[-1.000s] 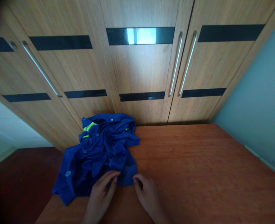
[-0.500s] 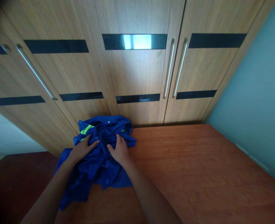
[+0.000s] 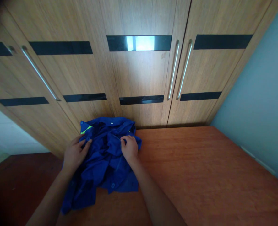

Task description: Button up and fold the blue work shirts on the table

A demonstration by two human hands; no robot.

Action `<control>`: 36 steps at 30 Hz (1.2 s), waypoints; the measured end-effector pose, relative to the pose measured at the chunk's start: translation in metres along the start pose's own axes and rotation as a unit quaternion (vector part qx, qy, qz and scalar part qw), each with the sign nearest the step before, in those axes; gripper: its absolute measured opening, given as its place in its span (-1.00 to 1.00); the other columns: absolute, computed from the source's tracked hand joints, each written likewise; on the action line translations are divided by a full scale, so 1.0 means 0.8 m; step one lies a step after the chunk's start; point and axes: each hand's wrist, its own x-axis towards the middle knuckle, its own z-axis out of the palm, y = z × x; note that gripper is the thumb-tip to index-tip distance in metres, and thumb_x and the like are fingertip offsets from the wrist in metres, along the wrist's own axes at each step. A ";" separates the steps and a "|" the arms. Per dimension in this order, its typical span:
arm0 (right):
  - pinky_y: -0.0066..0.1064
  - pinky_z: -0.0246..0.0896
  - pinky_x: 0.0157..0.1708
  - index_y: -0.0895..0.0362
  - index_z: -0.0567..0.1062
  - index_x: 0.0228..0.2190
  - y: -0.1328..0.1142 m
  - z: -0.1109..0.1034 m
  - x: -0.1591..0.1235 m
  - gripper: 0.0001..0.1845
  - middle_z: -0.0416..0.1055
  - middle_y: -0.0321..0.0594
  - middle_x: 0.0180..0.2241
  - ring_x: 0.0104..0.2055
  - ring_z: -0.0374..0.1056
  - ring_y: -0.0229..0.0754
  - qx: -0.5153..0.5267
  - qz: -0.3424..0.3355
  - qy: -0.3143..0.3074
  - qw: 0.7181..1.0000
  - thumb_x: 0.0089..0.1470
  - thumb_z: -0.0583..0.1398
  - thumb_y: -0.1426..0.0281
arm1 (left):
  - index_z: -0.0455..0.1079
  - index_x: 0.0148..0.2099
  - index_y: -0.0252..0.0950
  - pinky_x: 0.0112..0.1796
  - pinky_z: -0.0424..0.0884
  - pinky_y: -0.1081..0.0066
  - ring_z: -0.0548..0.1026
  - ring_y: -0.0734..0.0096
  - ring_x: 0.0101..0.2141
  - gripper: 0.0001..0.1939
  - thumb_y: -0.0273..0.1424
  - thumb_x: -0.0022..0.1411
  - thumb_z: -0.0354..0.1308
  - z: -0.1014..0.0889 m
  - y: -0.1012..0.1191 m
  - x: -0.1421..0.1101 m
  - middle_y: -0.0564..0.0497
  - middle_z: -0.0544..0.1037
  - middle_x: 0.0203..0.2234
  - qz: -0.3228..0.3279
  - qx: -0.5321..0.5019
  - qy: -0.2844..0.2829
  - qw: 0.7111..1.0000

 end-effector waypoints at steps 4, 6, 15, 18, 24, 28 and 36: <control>-0.32 0.24 -0.16 0.10 0.51 -0.37 -0.004 -0.040 -0.002 -0.80 0.49 -0.23 -0.34 -0.23 0.36 -0.14 0.195 0.024 0.085 0.977 0.10 0.10 0.29 | 0.48 -0.26 -0.28 -0.22 0.48 0.25 0.54 0.16 -0.28 -0.53 0.02 0.14 0.05 -0.032 0.021 0.003 0.00 0.60 -0.39 -0.167 -0.276 -0.009 0.946; -0.38 0.26 -0.26 0.11 0.47 -0.38 -0.007 -0.052 -0.006 -0.78 0.46 -0.26 -0.38 -0.30 0.36 -0.17 0.291 0.053 0.100 0.950 0.08 0.12 0.24 | 0.46 -0.12 -0.29 -0.26 0.51 0.29 0.56 0.21 -0.31 -0.50 0.01 0.10 0.11 -0.039 0.036 0.001 0.02 0.61 -0.40 -0.203 -0.412 -0.018 0.888; -0.25 0.25 -0.01 -0.01 0.26 0.11 -0.032 -0.010 -0.037 -0.41 0.43 -0.19 -0.01 0.01 0.36 -0.10 0.303 0.076 -0.099 0.945 0.06 0.19 0.14 | 0.45 0.03 -0.18 0.08 0.31 0.14 0.36 0.10 0.11 -0.49 -0.02 0.11 0.14 -0.003 0.085 -0.038 -0.03 0.53 0.00 -0.051 -0.363 -0.227 0.902; -0.25 0.27 -0.03 0.02 0.39 0.01 -0.028 0.015 -0.037 -0.48 0.48 -0.22 -0.07 -0.04 0.39 -0.09 0.251 0.058 -0.108 0.960 -0.01 0.25 0.21 | 0.47 0.02 -0.21 0.07 0.33 0.13 0.41 0.10 0.07 -0.50 -0.03 0.13 0.10 0.011 0.084 -0.049 -0.05 0.55 -0.03 -0.026 -0.359 -0.239 0.902; -0.32 0.32 -0.22 0.09 0.54 -0.35 -0.029 0.013 -0.011 -0.72 0.53 -0.34 -0.38 -0.28 0.42 -0.12 0.224 0.063 -0.048 0.971 -0.16 0.13 0.51 | 0.42 0.05 -0.28 0.07 0.32 0.18 0.43 0.16 0.04 -0.52 -0.09 0.23 0.02 -0.006 0.063 -0.036 -0.09 0.50 0.02 -0.034 -0.382 -0.201 0.901; -0.37 0.30 -0.26 0.10 0.54 -0.29 -0.064 -0.048 0.013 -0.63 0.51 -0.37 -0.37 -0.32 0.38 -0.18 0.283 0.017 -0.025 0.959 -0.18 0.08 0.51 | 0.36 0.10 -0.29 0.13 0.21 0.13 0.38 0.12 0.07 -0.44 -0.02 0.23 -0.02 -0.024 0.034 -0.016 -0.11 0.46 0.06 -0.006 -0.201 -0.098 0.975; -0.44 0.27 -0.39 0.12 0.50 -0.33 -0.154 -0.188 0.032 -0.74 0.47 -0.39 -0.47 -0.44 0.36 -0.27 0.419 -0.032 -0.004 0.907 -0.17 0.16 0.48 | 0.34 0.07 -0.31 -0.04 0.36 0.17 0.49 0.08 -0.08 -0.56 -0.16 0.25 -0.02 0.027 0.077 -0.042 -0.16 0.54 -0.11 0.091 -0.104 -0.135 0.981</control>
